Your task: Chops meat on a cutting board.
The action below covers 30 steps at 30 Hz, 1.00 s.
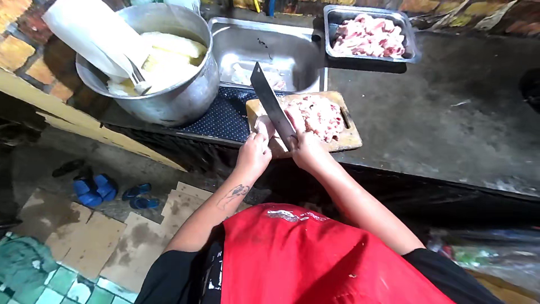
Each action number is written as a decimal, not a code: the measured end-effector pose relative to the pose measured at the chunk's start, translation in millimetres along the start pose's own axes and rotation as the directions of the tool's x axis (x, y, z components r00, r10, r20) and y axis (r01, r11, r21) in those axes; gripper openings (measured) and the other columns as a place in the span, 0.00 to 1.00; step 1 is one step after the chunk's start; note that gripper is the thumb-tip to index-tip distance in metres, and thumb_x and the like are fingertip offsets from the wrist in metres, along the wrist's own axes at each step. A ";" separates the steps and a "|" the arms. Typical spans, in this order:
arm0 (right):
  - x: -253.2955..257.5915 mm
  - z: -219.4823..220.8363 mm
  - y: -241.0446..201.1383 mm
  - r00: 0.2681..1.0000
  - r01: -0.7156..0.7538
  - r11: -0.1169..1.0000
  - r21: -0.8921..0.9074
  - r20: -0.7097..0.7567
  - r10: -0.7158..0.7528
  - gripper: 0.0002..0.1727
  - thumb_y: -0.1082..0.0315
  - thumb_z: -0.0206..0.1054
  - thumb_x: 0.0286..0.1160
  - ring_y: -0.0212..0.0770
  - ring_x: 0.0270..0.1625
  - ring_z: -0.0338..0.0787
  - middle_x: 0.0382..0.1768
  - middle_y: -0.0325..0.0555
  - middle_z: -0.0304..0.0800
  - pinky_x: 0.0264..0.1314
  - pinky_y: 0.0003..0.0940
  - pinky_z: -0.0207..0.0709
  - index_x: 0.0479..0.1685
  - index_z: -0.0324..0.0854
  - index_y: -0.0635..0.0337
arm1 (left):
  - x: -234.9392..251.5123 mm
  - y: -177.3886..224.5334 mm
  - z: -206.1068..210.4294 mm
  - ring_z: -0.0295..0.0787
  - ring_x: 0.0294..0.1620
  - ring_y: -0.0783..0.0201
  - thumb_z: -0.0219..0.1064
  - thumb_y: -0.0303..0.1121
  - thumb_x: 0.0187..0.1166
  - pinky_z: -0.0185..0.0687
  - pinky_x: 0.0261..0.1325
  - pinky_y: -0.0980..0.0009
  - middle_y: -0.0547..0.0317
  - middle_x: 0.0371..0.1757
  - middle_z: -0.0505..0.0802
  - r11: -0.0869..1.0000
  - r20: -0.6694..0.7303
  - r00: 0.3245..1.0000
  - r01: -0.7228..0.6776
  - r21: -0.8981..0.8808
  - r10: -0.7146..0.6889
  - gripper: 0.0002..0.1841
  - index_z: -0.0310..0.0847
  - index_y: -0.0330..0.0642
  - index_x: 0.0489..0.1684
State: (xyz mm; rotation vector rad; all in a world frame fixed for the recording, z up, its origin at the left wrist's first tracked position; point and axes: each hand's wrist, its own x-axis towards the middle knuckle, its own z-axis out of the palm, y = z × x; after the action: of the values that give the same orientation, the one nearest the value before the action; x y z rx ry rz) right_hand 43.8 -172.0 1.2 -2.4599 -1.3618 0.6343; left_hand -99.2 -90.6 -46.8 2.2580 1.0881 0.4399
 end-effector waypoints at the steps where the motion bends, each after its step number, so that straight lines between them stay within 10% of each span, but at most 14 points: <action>1: -0.9 -5.3 -0.6 1.000 0.007 1.000 0.006 -0.003 -0.007 0.20 0.56 0.51 0.95 0.65 0.50 0.92 0.44 0.64 0.90 0.51 0.67 0.83 0.64 0.79 0.62 | -0.7 -0.9 0.4 0.91 0.59 0.46 0.70 0.27 0.73 0.86 0.63 0.48 0.40 0.59 0.90 1.000 0.001 1.000 -0.004 0.010 0.004 0.16 0.86 0.32 0.57; 5: -21.3 -43.9 -17.3 0.958 0.140 0.987 0.073 -0.261 -0.117 0.19 0.56 0.50 0.95 0.60 0.38 0.92 0.35 0.59 0.88 0.43 0.63 0.83 0.63 0.77 0.62 | -0.8 -2.5 -2.9 0.90 0.60 0.43 0.72 0.26 0.74 0.84 0.66 0.47 0.37 0.58 0.90 1.000 0.037 0.999 -0.018 0.020 0.017 0.16 0.85 0.29 0.58; 10: -34.8 -74.3 -41.5 0.694 0.402 0.913 0.075 -0.675 -0.250 0.16 0.60 0.48 0.95 0.36 0.21 0.87 0.24 0.41 0.83 0.26 0.39 0.87 0.64 0.72 0.63 | 1.4 -4.3 -8.8 0.88 0.65 0.42 0.70 0.31 0.76 0.83 0.69 0.45 0.36 0.64 0.88 1.000 0.137 0.991 0.000 0.028 -0.003 0.20 0.83 0.31 0.65; 13: -21.2 -31.0 -35.4 0.952 0.090 0.994 0.065 -0.300 -0.066 0.17 0.63 0.52 0.92 0.60 0.38 0.91 0.36 0.61 0.87 0.42 0.62 0.84 0.62 0.74 0.69 | -0.4 -5.3 -5.3 0.88 0.65 0.43 0.71 0.29 0.76 0.82 0.71 0.47 0.36 0.62 0.89 0.999 0.092 0.995 -0.037 0.018 0.035 0.18 0.84 0.30 0.61; 16: 5.8 -1.3 -20.1 0.983 -0.131 0.989 -0.073 0.119 0.139 0.19 0.58 0.50 0.94 0.65 0.48 0.93 0.46 0.65 0.89 0.49 0.66 0.83 0.61 0.77 0.65 | 1.9 -6.6 -6.9 0.89 0.64 0.44 0.69 0.31 0.78 0.83 0.70 0.49 0.37 0.62 0.89 0.998 0.077 0.995 -0.065 0.005 0.064 0.17 0.84 0.30 0.62; 22: 8.4 -8.4 -13.8 0.974 -0.149 0.989 -0.009 0.173 0.149 0.19 0.56 0.50 0.96 0.51 0.24 0.89 0.33 0.58 0.86 0.30 0.50 0.85 0.60 0.75 0.64 | 31.7 -6.3 -13.8 0.88 0.63 0.44 0.77 0.42 0.75 0.86 0.66 0.50 0.35 0.72 0.81 0.997 0.012 1.000 -0.018 -0.070 0.019 0.28 0.80 0.34 0.68; 30: 34.6 -5.5 -21.2 0.973 -0.133 0.989 0.066 0.199 0.117 0.18 0.58 0.52 0.94 0.49 0.23 0.88 0.33 0.58 0.85 0.28 0.48 0.86 0.60 0.75 0.66 | 67.5 -31.4 -4.7 0.87 0.67 0.44 0.76 0.35 0.73 0.81 0.73 0.48 0.36 0.67 0.87 0.982 -0.033 0.995 -0.096 -0.161 0.092 0.27 0.80 0.28 0.68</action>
State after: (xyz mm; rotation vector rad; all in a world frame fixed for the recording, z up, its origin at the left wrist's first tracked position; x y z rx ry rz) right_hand 47.0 -131.5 6.3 -2.4885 -1.2269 0.9624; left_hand -79.1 -20.0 -60.4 2.1706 0.9257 0.5761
